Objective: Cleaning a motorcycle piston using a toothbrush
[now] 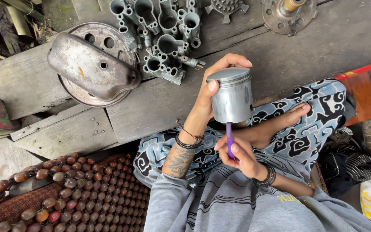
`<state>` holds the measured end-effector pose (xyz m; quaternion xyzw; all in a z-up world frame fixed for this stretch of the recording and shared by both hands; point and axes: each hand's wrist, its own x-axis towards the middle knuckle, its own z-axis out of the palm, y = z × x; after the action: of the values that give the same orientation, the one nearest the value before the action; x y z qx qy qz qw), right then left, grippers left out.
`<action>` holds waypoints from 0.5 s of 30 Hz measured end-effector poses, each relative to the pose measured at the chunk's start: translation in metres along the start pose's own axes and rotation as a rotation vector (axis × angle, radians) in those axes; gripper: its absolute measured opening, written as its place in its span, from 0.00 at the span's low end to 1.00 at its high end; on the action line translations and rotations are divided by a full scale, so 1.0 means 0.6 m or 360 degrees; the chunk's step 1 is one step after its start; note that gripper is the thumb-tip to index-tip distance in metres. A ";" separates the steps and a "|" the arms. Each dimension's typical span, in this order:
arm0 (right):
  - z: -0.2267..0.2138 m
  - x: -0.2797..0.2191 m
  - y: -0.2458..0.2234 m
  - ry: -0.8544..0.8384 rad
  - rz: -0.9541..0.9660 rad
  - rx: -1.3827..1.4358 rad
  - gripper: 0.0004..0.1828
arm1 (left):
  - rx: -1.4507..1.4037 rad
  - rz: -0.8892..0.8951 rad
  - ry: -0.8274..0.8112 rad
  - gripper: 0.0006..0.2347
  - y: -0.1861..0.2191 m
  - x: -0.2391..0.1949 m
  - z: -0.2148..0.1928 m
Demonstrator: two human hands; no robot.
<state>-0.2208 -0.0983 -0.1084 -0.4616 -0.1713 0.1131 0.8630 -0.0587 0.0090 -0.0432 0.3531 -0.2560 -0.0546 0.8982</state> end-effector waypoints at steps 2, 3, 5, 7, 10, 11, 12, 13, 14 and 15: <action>-0.005 0.011 -0.011 0.0014 -0.0024 -0.0048 0.24 | 0.0072 0.0003 0.0008 0.36 0.003 0.005 0.007; -0.005 0.014 -0.014 0.0011 -0.0033 -0.0003 0.23 | 0.0167 0.0057 -0.0019 0.35 0.005 0.008 0.009; 0.002 0.012 -0.015 0.0003 -0.0046 0.0041 0.23 | 0.0265 0.0116 -0.0051 0.34 0.013 0.011 0.014; 0.013 0.000 -0.009 -0.0053 -0.0043 0.0029 0.22 | 0.0280 0.0103 -0.0097 0.34 0.021 0.011 0.021; 0.009 -0.019 0.013 -0.0055 -0.0048 0.0027 0.20 | 0.0280 0.0105 -0.0052 0.34 0.018 0.010 0.010; 0.005 -0.016 0.011 -0.0048 -0.0044 0.0031 0.20 | 0.0277 0.0098 -0.0049 0.34 0.019 0.010 0.012; 0.002 -0.012 0.009 -0.0024 -0.0038 -0.0005 0.20 | 0.0288 0.0107 -0.0035 0.33 0.020 0.010 0.015; -0.002 -0.009 0.006 -0.0002 -0.0032 -0.0041 0.20 | 0.0298 0.0118 -0.0021 0.32 0.021 0.010 0.017; -0.006 -0.004 0.002 0.0003 -0.0028 -0.0040 0.20 | 0.0295 0.0113 -0.0018 0.32 0.018 0.009 0.016; -0.012 0.003 -0.003 -0.0001 -0.0049 -0.0069 0.20 | 0.0372 0.0161 -0.0029 0.33 0.017 0.009 0.014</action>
<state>-0.2160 -0.1040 -0.1104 -0.4774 -0.1811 0.0963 0.8544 -0.0590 0.0097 -0.0289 0.4415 -0.2862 0.0178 0.8502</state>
